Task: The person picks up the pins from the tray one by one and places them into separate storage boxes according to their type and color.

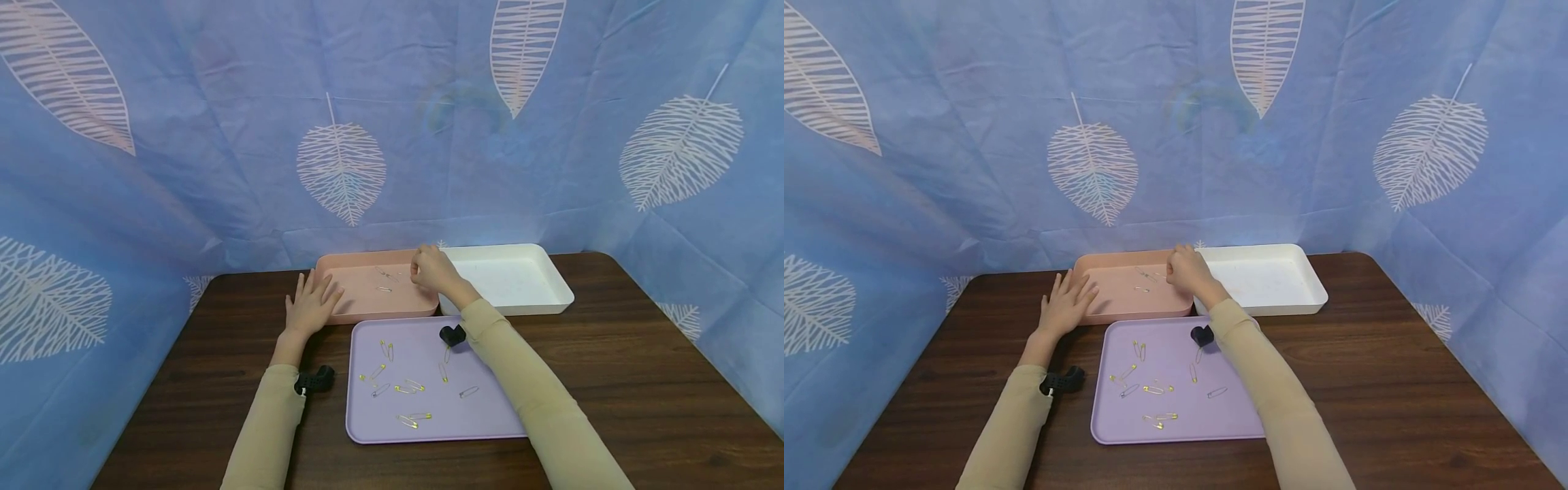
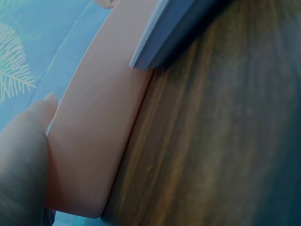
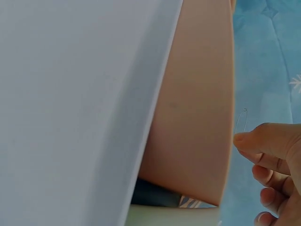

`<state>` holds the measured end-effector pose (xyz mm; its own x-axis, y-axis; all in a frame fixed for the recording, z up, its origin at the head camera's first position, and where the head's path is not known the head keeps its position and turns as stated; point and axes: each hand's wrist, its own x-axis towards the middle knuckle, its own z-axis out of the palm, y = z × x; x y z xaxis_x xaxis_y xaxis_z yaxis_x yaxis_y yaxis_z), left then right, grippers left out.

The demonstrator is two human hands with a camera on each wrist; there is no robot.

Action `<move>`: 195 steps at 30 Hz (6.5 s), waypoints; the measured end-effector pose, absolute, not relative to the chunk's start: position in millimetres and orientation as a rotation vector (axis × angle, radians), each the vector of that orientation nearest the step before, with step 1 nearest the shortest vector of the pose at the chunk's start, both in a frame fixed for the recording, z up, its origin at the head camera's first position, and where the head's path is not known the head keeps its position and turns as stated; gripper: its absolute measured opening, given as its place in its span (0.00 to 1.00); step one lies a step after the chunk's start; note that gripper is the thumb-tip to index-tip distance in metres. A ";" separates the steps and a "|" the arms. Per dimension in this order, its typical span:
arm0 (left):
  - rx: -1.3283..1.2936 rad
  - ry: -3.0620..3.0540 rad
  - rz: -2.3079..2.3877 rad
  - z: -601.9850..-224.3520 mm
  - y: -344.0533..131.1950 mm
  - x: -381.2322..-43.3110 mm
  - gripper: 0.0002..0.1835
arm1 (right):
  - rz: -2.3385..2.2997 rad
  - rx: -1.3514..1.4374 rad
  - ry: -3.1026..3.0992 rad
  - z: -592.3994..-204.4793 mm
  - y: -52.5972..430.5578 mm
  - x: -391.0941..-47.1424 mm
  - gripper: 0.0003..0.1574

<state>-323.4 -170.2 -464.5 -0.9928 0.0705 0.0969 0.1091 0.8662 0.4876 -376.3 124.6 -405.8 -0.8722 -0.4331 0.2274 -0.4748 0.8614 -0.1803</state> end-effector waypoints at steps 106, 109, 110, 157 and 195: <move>-0.153 -2.935 -0.779 -470.2 -171.0 -324.6 0.40 | 0.645 1.738 -2.888 -432.2 90.7 -257.9 0.05; -0.154 -2.930 -0.784 -470.3 -171.3 -324.5 0.39 | 0.607 1.755 -2.881 -433.0 89.1 -256.2 0.05; -0.154 -2.933 -0.784 -470.3 -171.3 -324.6 0.39 | 0.583 1.759 -2.879 -433.4 88.6 -255.8 0.05; -0.152 -2.942 -0.790 -467.8 -170.7 -324.0 0.40 | 0.354 1.653 -2.865 -428.2 83.8 -247.3 0.10; -0.160 -2.931 -0.800 -466.3 -171.2 -324.6 0.39 | 0.428 1.341 -2.532 -409.4 86.1 -286.3 0.09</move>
<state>-324.6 -171.2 -466.3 -0.9896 0.0753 0.1229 0.1273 0.8566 0.5001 -286.3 86.1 -409.4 -0.5482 -0.7611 0.3466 -0.8328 0.5349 -0.1425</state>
